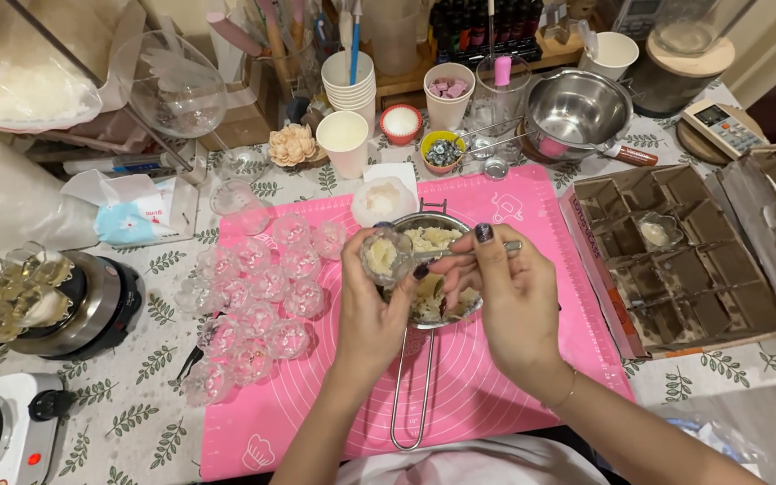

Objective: Placing wax pieces into small heart-shaped containers using a spoon and stick.

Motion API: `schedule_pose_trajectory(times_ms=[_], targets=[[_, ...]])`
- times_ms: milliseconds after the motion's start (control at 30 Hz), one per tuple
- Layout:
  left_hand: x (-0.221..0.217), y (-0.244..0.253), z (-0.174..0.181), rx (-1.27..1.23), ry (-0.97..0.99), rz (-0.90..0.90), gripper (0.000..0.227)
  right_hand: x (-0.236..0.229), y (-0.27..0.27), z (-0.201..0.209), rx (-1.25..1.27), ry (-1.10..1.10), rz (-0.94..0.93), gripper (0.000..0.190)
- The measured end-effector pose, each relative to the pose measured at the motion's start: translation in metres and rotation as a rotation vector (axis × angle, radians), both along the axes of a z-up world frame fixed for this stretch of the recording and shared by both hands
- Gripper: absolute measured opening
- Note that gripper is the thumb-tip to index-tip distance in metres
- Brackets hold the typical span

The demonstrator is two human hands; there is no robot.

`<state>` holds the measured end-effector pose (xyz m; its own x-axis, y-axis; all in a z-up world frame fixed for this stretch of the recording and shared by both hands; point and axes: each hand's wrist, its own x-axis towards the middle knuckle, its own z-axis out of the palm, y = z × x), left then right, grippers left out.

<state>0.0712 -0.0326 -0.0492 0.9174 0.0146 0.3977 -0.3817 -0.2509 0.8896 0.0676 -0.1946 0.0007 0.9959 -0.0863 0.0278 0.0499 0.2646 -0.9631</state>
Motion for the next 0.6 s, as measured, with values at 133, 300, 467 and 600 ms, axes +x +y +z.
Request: schedule_pose_trajectory(times_ms=[133, 300, 467, 600], targets=[[0.001, -0.001, 0.002, -0.019, 0.098, 0.007, 0.062, 0.003, -0.007, -0.008, 0.118, -0.020, -0.003, 0.031], [0.000, 0.003, -0.013, -0.160, 0.080, -0.030, 0.062, 0.004, -0.025, -0.015, 0.269, -0.071, -0.116, 0.027], [-0.012, 0.024, -0.005, -0.290, 0.360, 0.133, 0.063, -0.013, -0.049, -0.035, -0.340, -0.344, -0.145, 0.025], [-0.020, 0.034, -0.003, -0.224, 0.101, 0.185, 0.065, -0.026, -0.051, -0.048, -0.921, -0.665, -0.111, 0.013]])
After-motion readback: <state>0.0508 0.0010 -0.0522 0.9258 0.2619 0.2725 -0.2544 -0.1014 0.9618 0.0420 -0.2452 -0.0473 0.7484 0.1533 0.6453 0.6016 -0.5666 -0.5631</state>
